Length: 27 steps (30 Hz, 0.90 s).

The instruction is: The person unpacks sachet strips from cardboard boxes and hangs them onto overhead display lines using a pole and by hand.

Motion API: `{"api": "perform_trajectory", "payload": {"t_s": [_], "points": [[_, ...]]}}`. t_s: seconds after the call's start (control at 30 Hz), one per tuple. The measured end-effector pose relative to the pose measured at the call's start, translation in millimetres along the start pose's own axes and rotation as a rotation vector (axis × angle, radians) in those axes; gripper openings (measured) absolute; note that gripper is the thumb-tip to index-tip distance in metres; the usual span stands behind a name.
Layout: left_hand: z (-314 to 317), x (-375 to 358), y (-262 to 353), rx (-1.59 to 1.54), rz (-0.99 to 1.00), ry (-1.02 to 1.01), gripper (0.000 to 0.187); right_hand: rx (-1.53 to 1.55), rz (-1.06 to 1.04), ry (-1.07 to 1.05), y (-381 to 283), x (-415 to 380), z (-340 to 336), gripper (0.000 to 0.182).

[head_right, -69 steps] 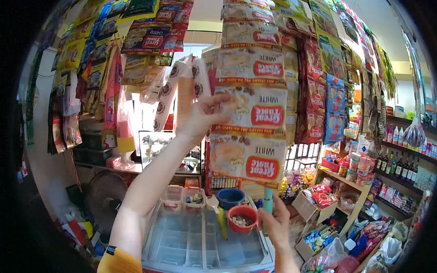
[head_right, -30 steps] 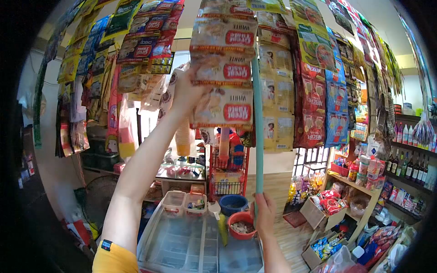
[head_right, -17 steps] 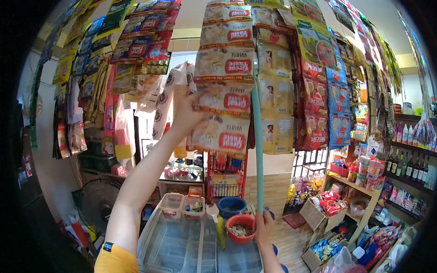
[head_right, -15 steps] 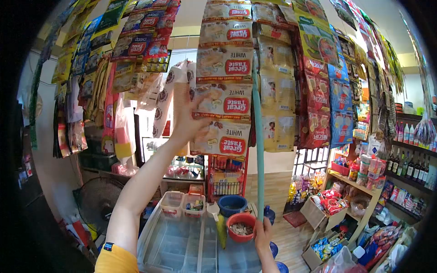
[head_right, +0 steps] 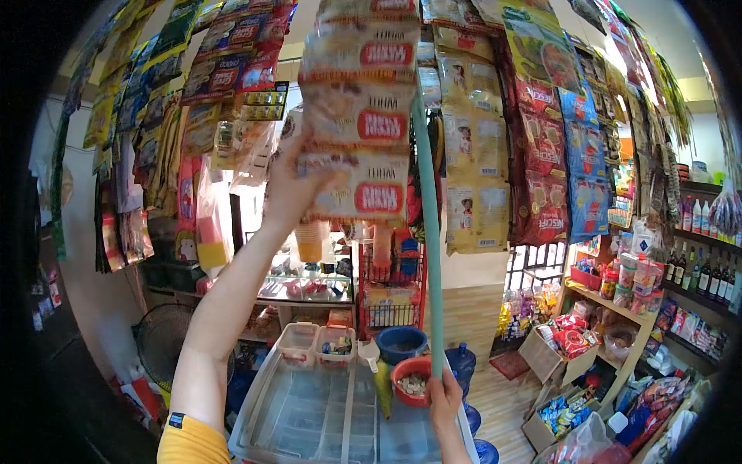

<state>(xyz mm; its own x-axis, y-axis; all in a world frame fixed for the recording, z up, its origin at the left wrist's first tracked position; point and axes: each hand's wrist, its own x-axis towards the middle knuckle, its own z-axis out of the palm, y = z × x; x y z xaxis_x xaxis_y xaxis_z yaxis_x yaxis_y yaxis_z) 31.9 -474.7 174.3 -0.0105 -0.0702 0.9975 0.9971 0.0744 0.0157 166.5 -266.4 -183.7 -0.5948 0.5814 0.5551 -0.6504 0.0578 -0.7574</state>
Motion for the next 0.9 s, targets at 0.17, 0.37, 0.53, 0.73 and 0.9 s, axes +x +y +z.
{"api": "perform_trajectory", "payload": {"t_s": [0.17,0.37,0.53,0.73,0.9], "points": [[-7.3,77.9,32.2,-0.102,0.022,-0.051,0.069,0.072,-0.011,-0.137,-72.8,44.2,42.1,0.024],[8.1,125.4,13.9,-0.140,-0.051,0.000,0.055,0.147,0.001,-0.078,-91.4,58.6,61.5,0.022],[29.5,92.0,-19.9,-0.006,-0.028,0.021,0.062,0.103,-0.004,-0.078,-54.6,41.1,41.9,0.022],[45.4,34.4,-58.2,-0.216,-0.120,-0.080,0.046,-0.020,0.025,0.066,-10.0,-3.4,6.9,0.018],[38.6,15.3,-47.5,-0.788,-0.534,-0.040,0.029,-0.120,-0.015,0.042,52.9,-43.6,-36.4,0.030]]}}
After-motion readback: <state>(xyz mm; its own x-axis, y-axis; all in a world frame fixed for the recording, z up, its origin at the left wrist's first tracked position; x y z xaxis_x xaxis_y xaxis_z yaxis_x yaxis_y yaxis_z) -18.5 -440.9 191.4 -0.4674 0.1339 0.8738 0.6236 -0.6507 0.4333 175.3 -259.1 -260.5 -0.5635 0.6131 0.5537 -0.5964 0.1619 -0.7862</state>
